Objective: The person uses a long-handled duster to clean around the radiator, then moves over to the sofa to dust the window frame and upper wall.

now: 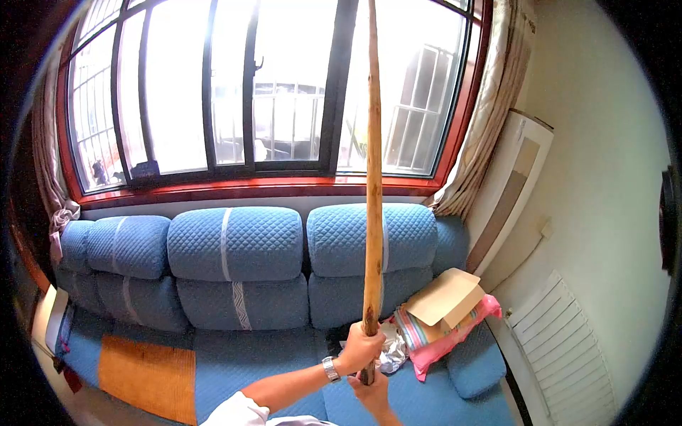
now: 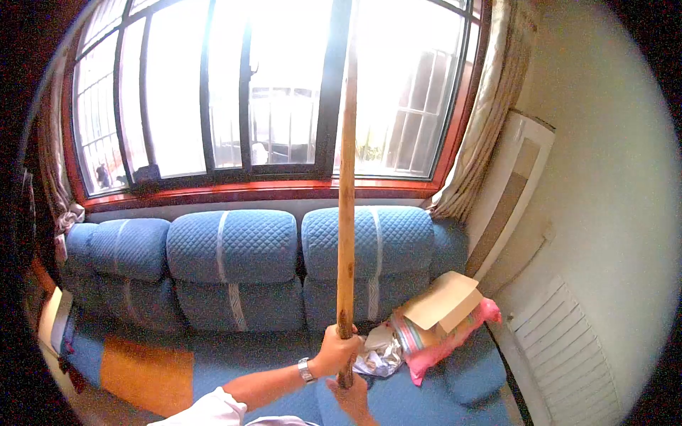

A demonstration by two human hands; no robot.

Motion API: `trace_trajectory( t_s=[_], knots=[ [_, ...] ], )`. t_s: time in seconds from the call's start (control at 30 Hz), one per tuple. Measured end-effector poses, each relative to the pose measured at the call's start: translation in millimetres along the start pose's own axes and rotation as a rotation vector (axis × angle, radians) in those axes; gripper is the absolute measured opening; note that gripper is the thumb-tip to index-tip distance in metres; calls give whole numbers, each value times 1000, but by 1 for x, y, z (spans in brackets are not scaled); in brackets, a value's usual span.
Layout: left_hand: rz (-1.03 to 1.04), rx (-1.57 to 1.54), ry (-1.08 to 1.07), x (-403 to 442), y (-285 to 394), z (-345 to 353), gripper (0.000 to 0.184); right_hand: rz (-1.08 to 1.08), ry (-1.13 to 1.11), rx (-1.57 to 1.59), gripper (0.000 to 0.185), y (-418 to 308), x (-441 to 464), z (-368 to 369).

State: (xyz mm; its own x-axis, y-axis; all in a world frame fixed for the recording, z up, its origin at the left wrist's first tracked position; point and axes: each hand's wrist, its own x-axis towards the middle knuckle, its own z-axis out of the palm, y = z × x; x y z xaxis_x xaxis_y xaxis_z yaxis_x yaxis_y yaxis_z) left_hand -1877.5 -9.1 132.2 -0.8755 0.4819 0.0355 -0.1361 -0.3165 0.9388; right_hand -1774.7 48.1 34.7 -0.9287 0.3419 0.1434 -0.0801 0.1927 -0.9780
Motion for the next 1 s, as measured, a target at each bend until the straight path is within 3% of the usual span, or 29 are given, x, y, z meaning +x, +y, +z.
trace_trajectory(
  t_s=[0.27, 0.33, 0.47, 0.57, 0.6, 0.63, 0.67, 0.7, 0.73, 0.83, 1.0],
  knots=[
    [33, -33, 32, -11, 3, -28, 13, 86, -84, -11, 36, 21, -4, 22],
    [-7, -30, 25, -14, -1, -34, 12, -22, -108, 46, 29, 38, -6, 27],
    [-32, -25, 34, -19, -12, -45, 15, 16, -89, -40, 27, 28, -18, 38],
    [-63, -15, 33, -19, -14, -50, 16, 171, -74, 241, 25, 19, -16, 44],
    [-56, -13, 30, -16, -12, -50, 16, -107, -26, -24, 18, 25, -14, 46],
    [-55, -43, 23, -12, -11, -50, 15, -384, 27, -292, 23, 28, -10, 46],
    [-56, -74, 15, -9, -10, -49, 15, -391, 32, -294, 23, 30, -7, 44],
    [-73, -139, 10, -5, 0, -46, 14, -235, 34, -152, 19, -1, -1, 44],
    [-69, -138, 3, 3, 6, -45, 14, -80, 35, -11, 25, -22, 7, 44],
    [13, -98, 3, 23, 28, -39, 14, -137, 2, -266, 33, -25, 35, 32],
    [108, -146, -6, 51, 60, -35, 15, -157, -10, -241, 29, -53, 70, 29]
  ],
)
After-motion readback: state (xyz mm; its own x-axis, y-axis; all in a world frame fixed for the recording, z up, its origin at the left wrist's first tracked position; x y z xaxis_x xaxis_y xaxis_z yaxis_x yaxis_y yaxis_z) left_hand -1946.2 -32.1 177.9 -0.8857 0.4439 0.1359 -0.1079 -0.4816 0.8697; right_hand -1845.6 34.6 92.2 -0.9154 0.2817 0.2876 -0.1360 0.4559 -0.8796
